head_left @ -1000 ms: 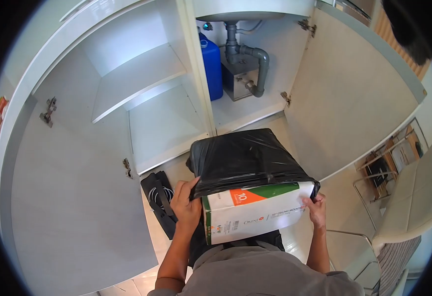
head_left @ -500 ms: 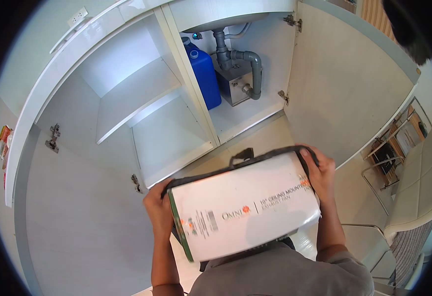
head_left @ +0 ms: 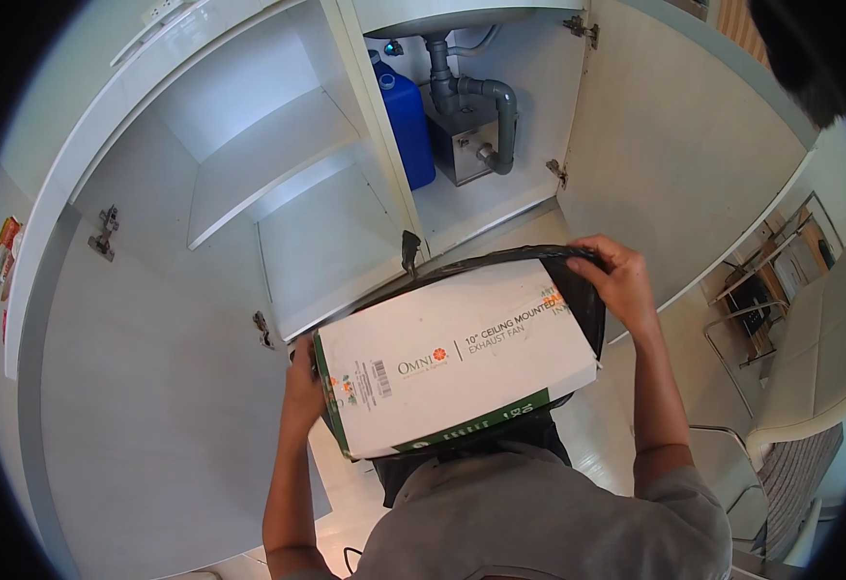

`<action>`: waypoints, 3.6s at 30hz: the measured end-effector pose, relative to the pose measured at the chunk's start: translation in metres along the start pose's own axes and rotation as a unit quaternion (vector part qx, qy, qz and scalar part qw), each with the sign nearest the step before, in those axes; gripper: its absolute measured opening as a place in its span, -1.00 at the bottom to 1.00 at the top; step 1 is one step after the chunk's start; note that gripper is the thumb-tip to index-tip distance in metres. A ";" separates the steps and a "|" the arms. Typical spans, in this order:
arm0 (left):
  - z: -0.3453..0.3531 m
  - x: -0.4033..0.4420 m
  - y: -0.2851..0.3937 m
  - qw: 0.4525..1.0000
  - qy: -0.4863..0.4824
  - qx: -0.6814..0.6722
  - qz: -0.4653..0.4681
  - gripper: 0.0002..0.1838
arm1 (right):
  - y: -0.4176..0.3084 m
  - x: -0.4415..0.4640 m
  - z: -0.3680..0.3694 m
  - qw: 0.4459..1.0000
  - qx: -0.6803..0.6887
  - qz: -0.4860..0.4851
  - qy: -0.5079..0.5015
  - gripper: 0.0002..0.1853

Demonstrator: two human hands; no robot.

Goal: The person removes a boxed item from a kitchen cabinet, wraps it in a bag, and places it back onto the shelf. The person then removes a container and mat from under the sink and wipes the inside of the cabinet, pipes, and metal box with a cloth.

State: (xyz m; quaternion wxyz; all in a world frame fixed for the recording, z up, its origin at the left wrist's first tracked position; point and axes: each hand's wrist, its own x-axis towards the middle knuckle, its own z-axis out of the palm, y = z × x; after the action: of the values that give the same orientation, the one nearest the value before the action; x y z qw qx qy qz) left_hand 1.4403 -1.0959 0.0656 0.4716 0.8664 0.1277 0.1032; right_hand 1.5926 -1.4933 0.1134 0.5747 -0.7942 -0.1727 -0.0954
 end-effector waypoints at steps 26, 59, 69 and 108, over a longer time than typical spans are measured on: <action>0.022 -0.076 0.065 0.977 -0.018 -0.214 -0.008 -0.65 | 0.030 0.005 0.101 0.861 -0.208 -0.383 -0.264 -0.71; 0.022 -0.070 0.096 0.905 0.085 0.188 0.373 -0.76 | 0.044 0.134 0.128 0.988 0.096 0.017 -0.117 -0.81; 0.076 -0.033 0.150 0.850 0.123 0.164 0.486 -0.83 | -0.074 -0.034 0.079 0.916 -0.060 -0.308 -0.250 -0.46; 0.057 -0.007 0.144 0.897 0.184 0.036 0.401 -0.82 | 0.002 -0.160 0.119 0.981 -0.004 0.024 -0.194 0.52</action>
State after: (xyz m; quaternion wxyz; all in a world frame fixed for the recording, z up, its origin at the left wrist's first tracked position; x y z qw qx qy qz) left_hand 1.4687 -1.2186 0.1566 0.3273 0.8261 -0.1424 0.4361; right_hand 1.4403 -1.4075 0.0174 0.5296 -0.8037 -0.2611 0.0741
